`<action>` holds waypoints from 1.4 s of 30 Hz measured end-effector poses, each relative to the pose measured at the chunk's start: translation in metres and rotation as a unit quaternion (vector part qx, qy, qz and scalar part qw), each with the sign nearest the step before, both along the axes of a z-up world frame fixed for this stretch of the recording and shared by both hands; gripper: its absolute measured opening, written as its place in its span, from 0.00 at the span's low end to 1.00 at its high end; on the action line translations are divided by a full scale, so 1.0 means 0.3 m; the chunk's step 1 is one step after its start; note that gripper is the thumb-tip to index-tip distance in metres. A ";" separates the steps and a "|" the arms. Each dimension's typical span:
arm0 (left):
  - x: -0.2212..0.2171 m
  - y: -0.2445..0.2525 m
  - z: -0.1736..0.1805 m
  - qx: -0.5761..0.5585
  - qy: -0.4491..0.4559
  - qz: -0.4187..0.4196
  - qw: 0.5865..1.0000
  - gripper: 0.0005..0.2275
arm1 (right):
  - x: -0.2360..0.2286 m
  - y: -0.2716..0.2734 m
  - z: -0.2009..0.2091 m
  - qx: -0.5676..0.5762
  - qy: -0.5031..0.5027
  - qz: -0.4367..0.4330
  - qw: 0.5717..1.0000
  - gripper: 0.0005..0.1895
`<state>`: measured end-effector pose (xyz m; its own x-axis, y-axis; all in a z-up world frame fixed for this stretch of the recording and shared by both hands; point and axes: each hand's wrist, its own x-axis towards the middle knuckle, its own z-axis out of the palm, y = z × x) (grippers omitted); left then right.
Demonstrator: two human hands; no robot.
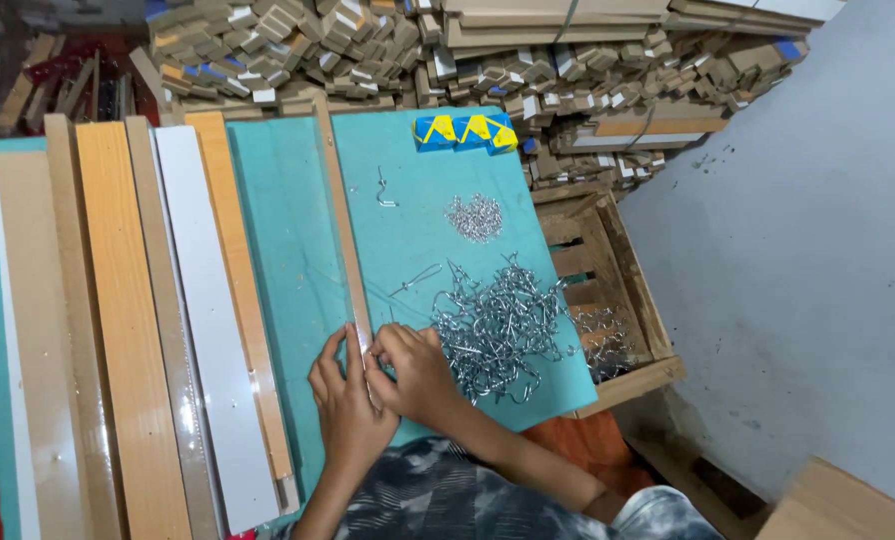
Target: Assembling metal hooks onto wooden and plastic strips by sliding them into place.
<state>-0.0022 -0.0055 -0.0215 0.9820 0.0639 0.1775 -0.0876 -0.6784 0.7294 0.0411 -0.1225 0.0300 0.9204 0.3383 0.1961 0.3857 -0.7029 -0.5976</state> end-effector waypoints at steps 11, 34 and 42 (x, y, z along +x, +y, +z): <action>-0.001 -0.003 0.022 -0.009 -0.035 0.002 0.999 0.39 | 0.193 -0.141 0.102 0.149 0.111 0.273 0.944 0.15; -0.005 -0.001 0.031 -0.012 -0.034 0.012 0.999 0.39 | 0.052 -0.075 -0.010 0.127 -0.027 0.076 0.989 0.07; -0.004 0.003 0.022 -0.021 -0.023 0.006 0.999 0.42 | 0.162 -0.108 0.100 0.152 0.007 0.249 0.957 0.05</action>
